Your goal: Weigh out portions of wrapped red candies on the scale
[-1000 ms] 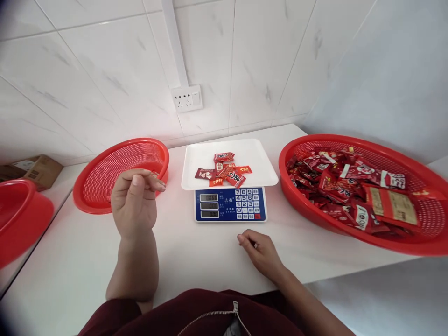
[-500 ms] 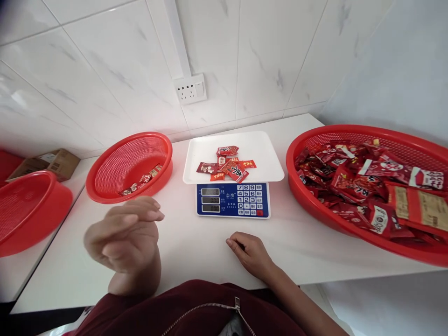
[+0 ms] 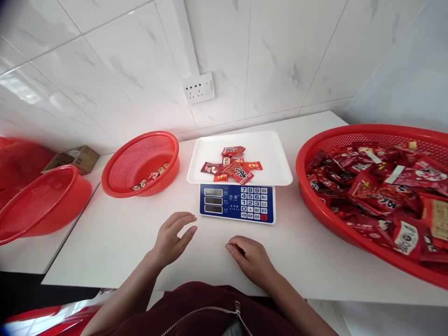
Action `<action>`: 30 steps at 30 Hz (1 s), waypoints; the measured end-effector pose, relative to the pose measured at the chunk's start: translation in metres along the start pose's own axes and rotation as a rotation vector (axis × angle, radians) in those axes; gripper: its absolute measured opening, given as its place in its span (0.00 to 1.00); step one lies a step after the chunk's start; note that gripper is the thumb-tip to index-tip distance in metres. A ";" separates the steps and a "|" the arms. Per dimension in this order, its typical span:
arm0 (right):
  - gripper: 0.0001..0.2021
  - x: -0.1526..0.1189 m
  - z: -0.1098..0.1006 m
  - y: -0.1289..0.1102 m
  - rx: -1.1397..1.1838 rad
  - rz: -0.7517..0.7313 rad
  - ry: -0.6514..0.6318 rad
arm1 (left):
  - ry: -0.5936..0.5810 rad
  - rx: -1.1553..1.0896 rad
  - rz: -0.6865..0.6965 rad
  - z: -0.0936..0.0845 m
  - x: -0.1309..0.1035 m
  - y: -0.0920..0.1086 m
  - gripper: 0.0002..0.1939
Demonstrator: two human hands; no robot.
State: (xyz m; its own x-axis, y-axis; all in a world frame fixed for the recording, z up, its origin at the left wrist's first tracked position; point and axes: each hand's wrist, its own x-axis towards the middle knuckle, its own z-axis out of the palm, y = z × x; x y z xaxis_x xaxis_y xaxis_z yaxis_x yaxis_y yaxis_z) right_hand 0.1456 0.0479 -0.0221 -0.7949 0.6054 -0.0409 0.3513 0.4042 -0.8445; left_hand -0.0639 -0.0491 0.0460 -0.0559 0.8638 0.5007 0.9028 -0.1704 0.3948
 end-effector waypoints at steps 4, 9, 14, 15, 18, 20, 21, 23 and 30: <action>0.14 -0.002 -0.001 0.000 0.011 0.006 -0.018 | 0.075 0.405 -0.128 0.001 0.004 -0.038 0.18; 0.15 -0.002 0.000 0.000 0.026 0.001 -0.012 | 0.078 0.680 -0.262 -0.013 0.019 -0.084 0.23; 0.15 -0.003 0.000 0.000 0.038 -0.002 -0.006 | 0.035 0.811 -0.278 -0.028 0.015 -0.109 0.20; 0.15 -0.003 -0.001 0.001 0.038 -0.003 -0.006 | 0.047 0.822 -0.301 -0.031 0.012 -0.113 0.19; 0.15 -0.004 0.000 0.002 0.032 -0.001 -0.017 | 0.096 0.826 -0.417 -0.047 -0.001 -0.130 0.18; 0.15 -0.004 0.001 0.004 0.028 -0.001 -0.022 | 0.136 0.807 -0.526 -0.060 -0.010 -0.141 0.19; 0.15 -0.004 0.002 0.005 0.028 -0.003 -0.019 | 0.154 0.797 -0.587 -0.066 -0.014 -0.146 0.19; 0.15 -0.003 0.003 0.007 0.027 -0.009 -0.008 | 0.179 0.795 -0.718 -0.080 -0.020 -0.157 0.19; 0.14 -0.002 0.003 0.003 0.034 -0.010 0.027 | 0.228 0.838 -1.006 -0.143 -0.036 -0.192 0.22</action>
State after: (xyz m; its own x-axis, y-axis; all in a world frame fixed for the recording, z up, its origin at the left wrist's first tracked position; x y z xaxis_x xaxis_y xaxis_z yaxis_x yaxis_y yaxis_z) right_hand 0.1465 0.0461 -0.0265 -0.7846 0.6198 -0.0180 0.3256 0.3872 -0.8626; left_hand -0.2965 -0.1154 0.0619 -0.8451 0.3282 0.4219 0.4098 0.9046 0.1171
